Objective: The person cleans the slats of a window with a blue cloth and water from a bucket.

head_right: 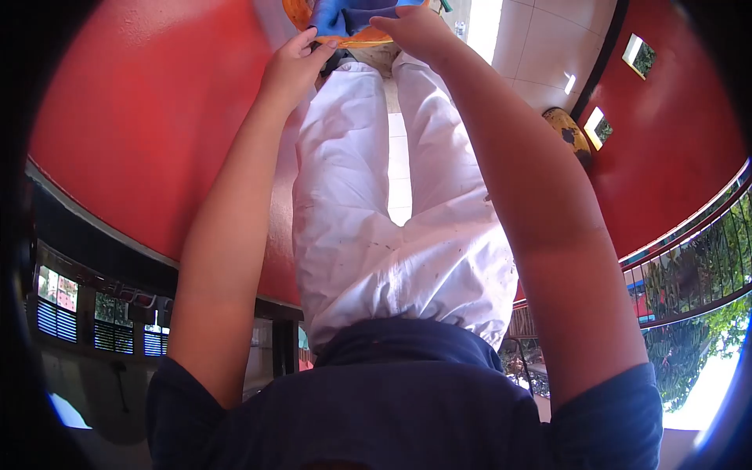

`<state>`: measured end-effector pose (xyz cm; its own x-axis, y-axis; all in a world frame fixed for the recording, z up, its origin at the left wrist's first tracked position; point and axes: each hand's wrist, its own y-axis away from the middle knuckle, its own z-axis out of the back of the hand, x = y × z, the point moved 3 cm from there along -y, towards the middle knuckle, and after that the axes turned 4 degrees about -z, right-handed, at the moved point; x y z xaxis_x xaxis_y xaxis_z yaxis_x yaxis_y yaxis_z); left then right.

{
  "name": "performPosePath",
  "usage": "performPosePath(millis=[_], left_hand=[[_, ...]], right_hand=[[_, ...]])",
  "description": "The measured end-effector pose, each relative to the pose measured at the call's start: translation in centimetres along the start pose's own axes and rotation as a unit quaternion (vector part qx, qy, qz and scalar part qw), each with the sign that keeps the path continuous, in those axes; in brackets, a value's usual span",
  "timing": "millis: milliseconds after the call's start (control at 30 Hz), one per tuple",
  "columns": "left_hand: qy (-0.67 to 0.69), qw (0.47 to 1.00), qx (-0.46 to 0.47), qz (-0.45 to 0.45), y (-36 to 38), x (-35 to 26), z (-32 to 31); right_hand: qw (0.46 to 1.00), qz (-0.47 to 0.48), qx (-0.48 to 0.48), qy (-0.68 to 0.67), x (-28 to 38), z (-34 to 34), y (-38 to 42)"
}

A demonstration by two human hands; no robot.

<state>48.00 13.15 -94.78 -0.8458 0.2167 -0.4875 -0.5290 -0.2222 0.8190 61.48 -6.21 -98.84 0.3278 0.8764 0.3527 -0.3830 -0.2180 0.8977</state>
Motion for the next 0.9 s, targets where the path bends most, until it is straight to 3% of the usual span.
performPosePath(millis=[33, 67, 167, 233, 267, 333, 400, 500, 600, 700, 800, 900], left_hand=[[-0.063, 0.998, -0.008, -0.021, -1.1, -0.3, -0.9], [-0.101, 0.995, -0.016, -0.020, -2.3, -0.3, -1.7], [-0.194, 0.980, -0.020, 0.024, -5.2, 0.2, -3.5], [-0.163, 0.986, 0.004, 0.041, -7.3, 1.1, -4.1], [-0.148, 0.988, 0.015, 0.049, -8.3, 1.5, -4.5], [-0.155, 0.988, 0.024, 0.009, -10.2, 2.0, -5.1], [-0.150, 0.987, 0.041, -0.023, -12.9, 3.2, -5.6], [-0.277, 0.953, 0.032, -0.118, -16.7, 4.6, -6.8], [-0.309, 0.937, 0.073, -0.147, -19.0, 4.8, -7.8], [-0.347, 0.890, -0.037, -0.293, -23.1, 9.3, -10.3], [-0.409, 0.892, 0.132, -0.141, -25.6, 8.6, -10.6], [-0.345, 0.922, 0.149, -0.098, -26.6, 7.3, -10.9]], right_hand=[[0.998, -0.028, 0.032, 0.040, 0.4, -0.4, -0.9], [0.999, -0.007, 0.033, -0.012, 0.0, -1.4, -1.9], [0.998, 0.009, -0.051, 0.033, -0.5, -3.5, -4.1], [0.986, -0.014, -0.098, 0.136, -1.4, -4.5, -5.7], [0.987, -0.002, -0.062, 0.147, -2.0, -4.9, -6.7], [0.986, 0.023, 0.007, 0.167, -2.8, -5.6, -8.7], [0.973, 0.059, -0.026, 0.224, -2.5, -5.7, -9.8], [0.941, 0.123, -0.077, 0.306, -2.3, -6.2, -11.9], [0.898, 0.201, -0.132, 0.369, -4.8, -8.2, -16.6], [0.912, 0.161, 0.081, 0.368, -6.2, -9.8, -21.9], [0.853, 0.266, 0.058, 0.445, -4.6, -10.4, -22.2], [0.834, 0.219, 0.012, 0.507, -3.4, -10.4, -21.0]])
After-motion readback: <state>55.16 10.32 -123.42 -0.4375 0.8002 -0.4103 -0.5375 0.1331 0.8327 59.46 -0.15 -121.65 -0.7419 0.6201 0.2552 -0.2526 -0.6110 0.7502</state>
